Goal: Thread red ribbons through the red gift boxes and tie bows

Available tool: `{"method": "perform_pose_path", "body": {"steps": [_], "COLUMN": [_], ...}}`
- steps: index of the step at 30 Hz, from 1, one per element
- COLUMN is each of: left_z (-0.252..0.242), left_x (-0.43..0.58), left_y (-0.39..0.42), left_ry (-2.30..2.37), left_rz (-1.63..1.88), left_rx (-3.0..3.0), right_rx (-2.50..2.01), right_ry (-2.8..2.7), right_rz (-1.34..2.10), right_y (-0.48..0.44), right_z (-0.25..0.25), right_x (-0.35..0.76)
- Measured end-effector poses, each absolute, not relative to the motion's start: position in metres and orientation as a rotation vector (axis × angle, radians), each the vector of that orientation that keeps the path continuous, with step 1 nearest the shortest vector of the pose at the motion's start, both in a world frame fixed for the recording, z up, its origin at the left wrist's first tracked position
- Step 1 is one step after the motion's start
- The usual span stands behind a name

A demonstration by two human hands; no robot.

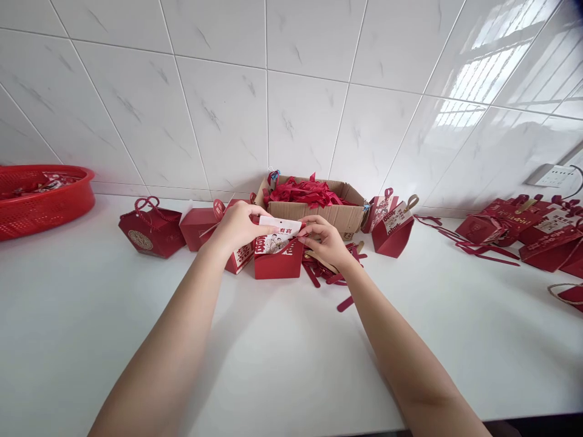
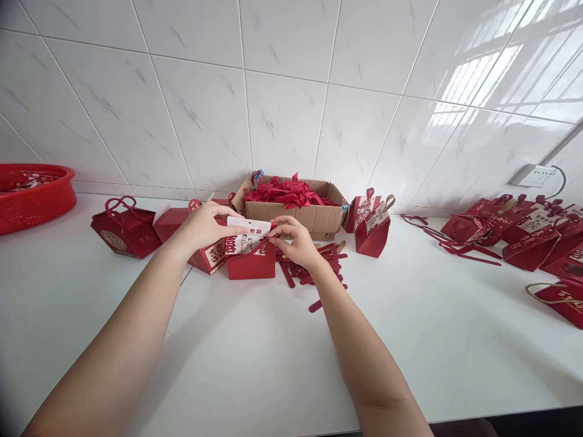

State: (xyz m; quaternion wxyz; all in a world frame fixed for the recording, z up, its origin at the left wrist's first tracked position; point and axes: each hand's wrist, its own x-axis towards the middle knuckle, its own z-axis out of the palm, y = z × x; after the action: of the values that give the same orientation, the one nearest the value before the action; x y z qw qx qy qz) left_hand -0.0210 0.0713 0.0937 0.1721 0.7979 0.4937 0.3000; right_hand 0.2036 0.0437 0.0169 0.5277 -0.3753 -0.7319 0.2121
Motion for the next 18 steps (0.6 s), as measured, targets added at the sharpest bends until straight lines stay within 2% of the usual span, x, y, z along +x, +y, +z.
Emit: {"method": "perform_pose_path", "body": {"steps": [8, 18], "left_z": [0.099, 0.098], "left_x": [-0.031, -0.031], "left_y": [0.071, 0.074], "left_ry": [1.352, 1.46], "left_rz": [0.661, 0.718], "left_rx": [2.237, 2.277], "right_rx": [-0.9, -0.933], "right_ry": [-1.76, -1.754], "right_rz": [0.478, 0.499], "right_y": [0.046, 0.043], "right_z": [0.015, 0.019], "right_x": [0.205, 0.205]}}
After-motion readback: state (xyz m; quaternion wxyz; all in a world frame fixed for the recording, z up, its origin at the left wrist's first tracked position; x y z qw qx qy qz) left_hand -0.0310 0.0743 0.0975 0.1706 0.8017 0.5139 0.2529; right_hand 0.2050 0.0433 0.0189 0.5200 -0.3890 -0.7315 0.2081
